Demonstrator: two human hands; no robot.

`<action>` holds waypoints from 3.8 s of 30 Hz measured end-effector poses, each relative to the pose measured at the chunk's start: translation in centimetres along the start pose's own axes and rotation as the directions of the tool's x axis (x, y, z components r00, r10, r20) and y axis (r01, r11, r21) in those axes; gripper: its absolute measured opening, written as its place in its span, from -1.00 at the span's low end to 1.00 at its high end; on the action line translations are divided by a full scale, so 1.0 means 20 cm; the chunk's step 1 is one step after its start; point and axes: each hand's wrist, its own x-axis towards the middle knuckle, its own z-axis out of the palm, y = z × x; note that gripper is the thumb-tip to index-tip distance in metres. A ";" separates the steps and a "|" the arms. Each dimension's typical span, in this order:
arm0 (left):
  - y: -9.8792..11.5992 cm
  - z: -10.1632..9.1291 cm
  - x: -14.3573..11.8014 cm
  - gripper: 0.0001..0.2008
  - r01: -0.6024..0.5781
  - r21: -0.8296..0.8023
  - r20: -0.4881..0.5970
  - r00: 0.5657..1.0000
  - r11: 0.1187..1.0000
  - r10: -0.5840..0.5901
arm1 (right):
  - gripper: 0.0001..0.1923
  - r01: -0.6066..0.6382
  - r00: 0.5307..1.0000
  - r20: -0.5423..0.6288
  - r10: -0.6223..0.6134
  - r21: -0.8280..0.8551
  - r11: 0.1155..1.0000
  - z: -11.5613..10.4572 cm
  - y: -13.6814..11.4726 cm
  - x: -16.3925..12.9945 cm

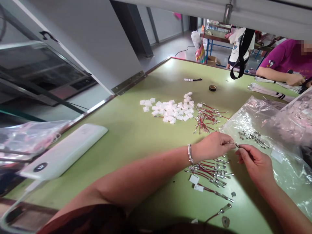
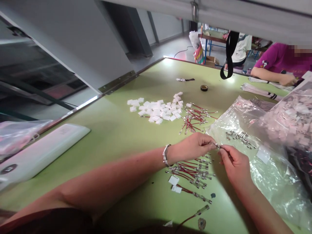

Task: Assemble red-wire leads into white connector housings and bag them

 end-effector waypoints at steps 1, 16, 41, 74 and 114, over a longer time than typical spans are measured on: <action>0.00 0.00 0.00 -0.73 -0.019 0.027 -0.006 1.000 0.999 0.019 | -0.72 0.009 1.000 -0.004 -0.009 0.000 1.000 0.00 0.00 0.00; -0.01 -0.02 0.00 -0.75 -0.103 0.328 0.051 0.994 0.939 0.092 | -0.76 0.095 0.996 0.009 -0.094 -0.121 0.988 -0.02 0.01 -0.02; 0.04 -0.15 -0.03 -0.70 -0.152 0.648 0.245 0.969 0.746 -0.016 | -0.67 -0.034 0.987 0.113 0.119 -0.566 0.824 -0.17 0.07 0.31; -0.05 -0.18 0.04 -0.73 -0.192 0.193 0.136 0.976 0.962 0.168 | -0.74 0.218 0.976 0.051 -0.213 -0.137 0.966 0.06 -0.06 0.18; -0.07 0.18 -0.68 -0.80 -0.186 0.789 0.058 0.972 0.586 0.230 | -0.85 0.693 0.686 0.619 -0.383 -0.396 0.602 0.16 -0.15 -0.01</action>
